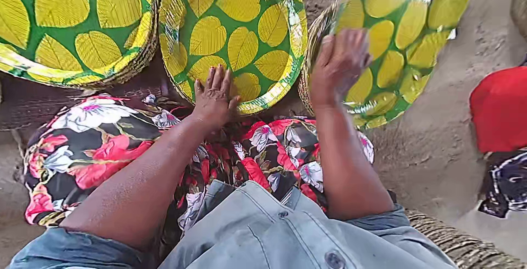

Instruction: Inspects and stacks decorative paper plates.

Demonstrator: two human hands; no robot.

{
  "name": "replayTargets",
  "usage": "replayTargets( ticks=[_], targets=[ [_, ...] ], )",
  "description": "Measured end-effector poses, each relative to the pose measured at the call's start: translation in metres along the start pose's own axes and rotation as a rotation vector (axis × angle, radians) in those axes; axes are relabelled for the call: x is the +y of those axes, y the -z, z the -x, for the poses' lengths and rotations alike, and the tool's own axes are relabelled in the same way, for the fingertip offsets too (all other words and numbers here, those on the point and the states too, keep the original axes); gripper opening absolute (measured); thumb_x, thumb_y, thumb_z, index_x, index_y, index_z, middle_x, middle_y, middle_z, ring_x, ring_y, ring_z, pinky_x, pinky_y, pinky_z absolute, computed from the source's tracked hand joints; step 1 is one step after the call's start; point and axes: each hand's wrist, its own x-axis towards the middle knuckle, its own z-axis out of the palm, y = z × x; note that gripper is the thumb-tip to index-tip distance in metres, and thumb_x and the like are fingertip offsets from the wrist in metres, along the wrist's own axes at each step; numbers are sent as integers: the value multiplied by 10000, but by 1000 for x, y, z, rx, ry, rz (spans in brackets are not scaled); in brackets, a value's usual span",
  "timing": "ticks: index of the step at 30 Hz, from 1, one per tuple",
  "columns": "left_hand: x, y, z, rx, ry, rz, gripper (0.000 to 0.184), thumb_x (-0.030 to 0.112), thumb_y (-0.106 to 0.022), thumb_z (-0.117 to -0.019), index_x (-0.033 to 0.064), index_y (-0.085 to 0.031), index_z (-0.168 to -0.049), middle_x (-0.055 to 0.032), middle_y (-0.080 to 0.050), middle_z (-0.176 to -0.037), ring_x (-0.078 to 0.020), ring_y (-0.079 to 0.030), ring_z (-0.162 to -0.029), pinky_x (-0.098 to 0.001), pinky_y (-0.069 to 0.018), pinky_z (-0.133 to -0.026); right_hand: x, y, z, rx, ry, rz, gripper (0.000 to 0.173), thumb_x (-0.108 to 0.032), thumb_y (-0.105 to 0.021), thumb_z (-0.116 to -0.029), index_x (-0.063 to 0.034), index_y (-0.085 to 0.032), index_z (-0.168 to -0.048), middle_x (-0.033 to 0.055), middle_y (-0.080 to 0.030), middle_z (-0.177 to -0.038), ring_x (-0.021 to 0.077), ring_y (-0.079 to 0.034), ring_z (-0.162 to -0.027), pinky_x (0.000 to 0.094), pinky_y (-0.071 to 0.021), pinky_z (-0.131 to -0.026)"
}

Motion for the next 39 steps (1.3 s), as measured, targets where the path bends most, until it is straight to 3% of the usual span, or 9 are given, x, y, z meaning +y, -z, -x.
replayTargets(
  ticks=[4, 8, 11, 13, 16, 25, 29, 34, 39],
  targets=[
    [4, 23, -5, 765, -154, 62, 809, 534, -249, -1074, -90, -227, -1588, -355, -198, -1646, -486, -189, -1549, -669, -80, -1226, -41, -29, 34, -82, 577, -287, 171, -9, -601, -975, 45, -742, -1058, 271, -701, -1106, 429, -702, -1036, 518, -596, -824],
    [-9, 16, 2, 239, -53, -85, 678, 422, -375, -1099, 10, -247, -1623, -292, -138, -1688, -460, -83, -1580, -714, -61, -1219, -46, -44, 46, -709, 713, -345, 213, -136, -668, -975, 4, -736, -1121, 208, -684, -1186, 393, -649, -1161, 582, -533, -940],
    [-7, -6, -3, -32, -44, -190, 738, 354, -505, -1067, 27, -176, -1641, -250, -40, -1714, -412, -1, -1597, -696, -14, -1217, -29, -16, 35, -490, 397, -251, 475, -383, -595, -1036, -6, -661, -1318, 214, -635, -1378, 388, -576, -1323, 615, -425, -1102],
    [-8, -8, -6, -47, -39, -187, 762, 345, -535, -1060, 38, -158, -1647, -234, -19, -1720, -390, 15, -1601, -681, 2, -1226, -17, 0, 27, -370, 70, -80, 566, -271, -577, -1040, 37, -469, -1503, 285, -482, -1522, 461, -428, -1443, 687, -332, -1125],
    [-11, -5, -5, -42, -50, -175, 738, 322, -558, -1054, 64, -201, -1645, -219, -58, -1722, -390, -26, -1601, -686, -38, -1223, 0, -1, 29, -513, -258, 69, 454, -89, -540, -1011, 96, -523, -1425, 336, -436, -1517, 503, -396, -1440, 744, -331, -1090],
    [-2, 14, -4, 18, 32, -74, 754, 369, -550, -1062, 89, -175, -1653, -195, -112, -1722, -343, -64, -1606, -632, -87, -1251, 7, 3, 26, -137, -232, -24, 394, -271, -555, -1065, 35, -643, -1297, 321, -621, -1278, 495, -579, -1242, 687, -402, -1028],
    [-3, 21, -2, 465, 172, 238, 652, 319, -437, -1092, -30, -244, -1609, -313, -125, -1681, -461, -103, -1576, -657, -91, -1241, -9, 9, 45, 205, 158, -125, 193, -51, -589, -1005, 50, -722, -1101, 280, -673, -1192, 468, -655, -1110, 623, -503, -929],
    [-11, 35, 1, 761, 731, 720, 547, 301, -348, -1129, -47, -346, -1552, -285, -376, -1588, -368, -371, -1495, -476, -307, -1217, -54, -14, 71, -676, 627, -165, 306, -85, -450, -1072, 76, -649, -1239, 256, -599, -1392, 427, -568, -1316, 589, -453, -1063],
    [-22, 22, -2, 566, 741, 1152, 619, 237, -609, -1044, -85, -358, -1509, -328, -420, -1517, -402, -423, -1431, -533, -380, -1159, -45, -21, 55, -792, 478, -288, 546, -388, -374, -1119, 48, -699, -1152, 224, -654, -1275, 363, -588, -1272, 554, -422, -1065]
  ],
)
